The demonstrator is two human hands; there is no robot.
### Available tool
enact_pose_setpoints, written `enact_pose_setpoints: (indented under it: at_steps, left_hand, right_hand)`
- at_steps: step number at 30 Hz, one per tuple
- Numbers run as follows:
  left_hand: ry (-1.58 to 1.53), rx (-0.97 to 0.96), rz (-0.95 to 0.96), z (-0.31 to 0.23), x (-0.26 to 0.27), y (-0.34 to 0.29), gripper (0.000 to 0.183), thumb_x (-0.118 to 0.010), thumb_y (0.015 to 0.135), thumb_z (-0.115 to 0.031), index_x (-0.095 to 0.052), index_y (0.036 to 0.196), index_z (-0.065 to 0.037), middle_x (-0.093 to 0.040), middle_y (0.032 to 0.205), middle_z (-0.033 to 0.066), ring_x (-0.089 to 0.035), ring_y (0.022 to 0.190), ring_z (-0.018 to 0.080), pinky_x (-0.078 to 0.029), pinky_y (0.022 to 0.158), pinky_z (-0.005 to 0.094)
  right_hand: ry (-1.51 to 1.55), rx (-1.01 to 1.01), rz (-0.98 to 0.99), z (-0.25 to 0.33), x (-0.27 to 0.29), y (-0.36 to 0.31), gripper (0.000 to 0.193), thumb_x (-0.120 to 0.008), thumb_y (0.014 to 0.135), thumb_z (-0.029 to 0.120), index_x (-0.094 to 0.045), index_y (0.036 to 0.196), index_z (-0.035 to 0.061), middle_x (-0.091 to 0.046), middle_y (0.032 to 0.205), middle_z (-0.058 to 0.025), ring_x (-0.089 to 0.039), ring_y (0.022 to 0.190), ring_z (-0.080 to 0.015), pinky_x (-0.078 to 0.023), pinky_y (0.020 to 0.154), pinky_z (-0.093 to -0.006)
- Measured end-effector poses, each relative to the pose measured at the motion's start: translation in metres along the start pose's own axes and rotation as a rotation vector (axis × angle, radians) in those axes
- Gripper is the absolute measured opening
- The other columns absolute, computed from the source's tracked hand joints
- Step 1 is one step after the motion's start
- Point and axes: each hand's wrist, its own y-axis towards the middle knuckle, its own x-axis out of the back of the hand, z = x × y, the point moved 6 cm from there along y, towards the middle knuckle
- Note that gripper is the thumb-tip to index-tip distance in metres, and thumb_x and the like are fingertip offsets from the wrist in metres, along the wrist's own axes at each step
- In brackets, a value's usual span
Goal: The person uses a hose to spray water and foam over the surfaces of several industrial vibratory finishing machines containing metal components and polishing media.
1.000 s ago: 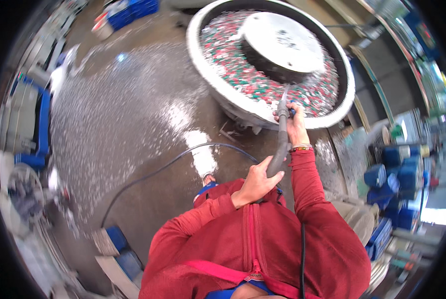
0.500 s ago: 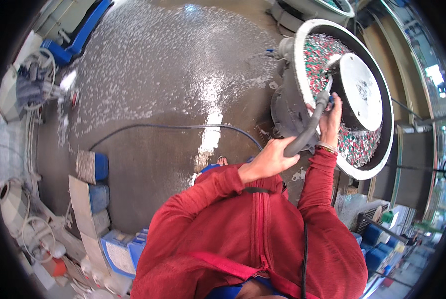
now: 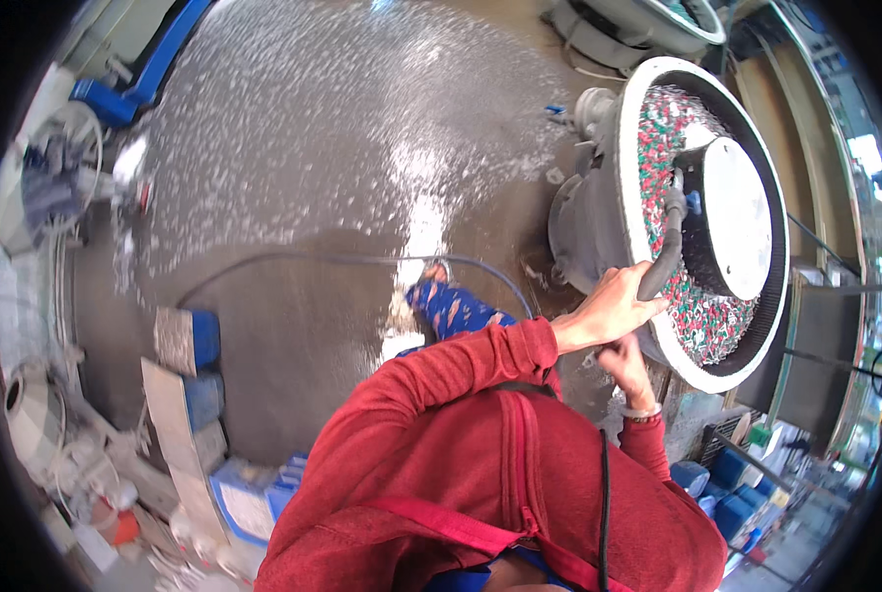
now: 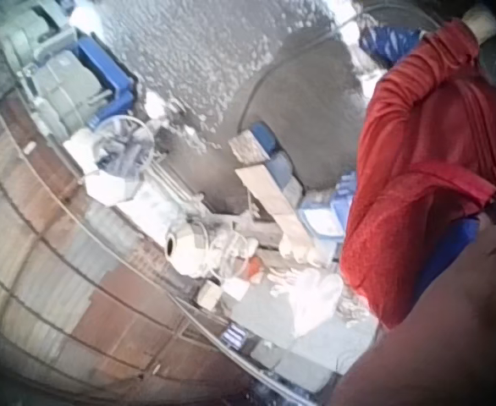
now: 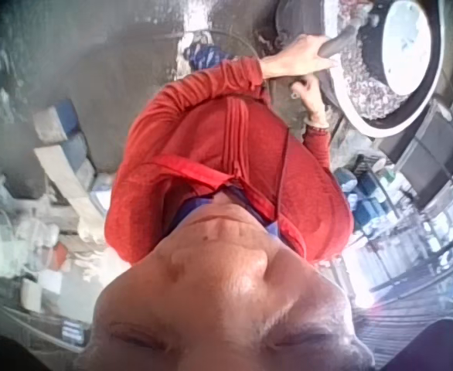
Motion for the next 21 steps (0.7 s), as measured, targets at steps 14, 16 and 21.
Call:
enact_pose_setpoints:
  at_steps: [14,16,21]
  left_hand:
    - [0.355,-0.123,0.414,-0.034,0.006,0.145,0.046,-0.054,0.084,-0.039,-0.046,0.104,0.002,-0.052,0.084,0.0146,-0.052,0.080,0.0273,-0.040,0.074,0.0372]
    - [0.454,-0.271,0.434,-0.029,0.024,0.149,0.041,-0.046,0.088,-0.035,-0.050,0.107,0.002,-0.053,0.086,0.0140,-0.052,0.084,0.0285,-0.040,0.079,0.0369]
    - [0.101,0.362,0.443,0.060,0.124,0.167,0.036,-0.042,0.092,-0.033,-0.055,0.109,-0.004,-0.055,0.083,0.0011,-0.050,0.075,0.0086,-0.043,0.068,0.0229]
  right_hand:
    - [0.574,0.423,-0.847,0.085,0.042,0.088,0.031,-0.049,0.087,0.007,-0.036,0.115,0.0012,-0.049,0.064,-0.0017,-0.044,0.046,-0.0065,-0.034,0.039,-0.0199]
    - [0.598,0.390,-0.955,0.102,0.049,0.094,0.020,-0.049,0.087,0.005,-0.042,0.105,0.0023,-0.044,0.058,0.0006,-0.040,0.043,-0.0058,-0.033,0.038,-0.0199]
    - [0.733,0.376,-1.020,0.103,0.053,0.118,0.010,-0.047,0.087,0.001,-0.044,0.096,0.0029,-0.040,0.059,-0.0004,-0.036,0.042,-0.0062,-0.031,0.038,-0.0203]
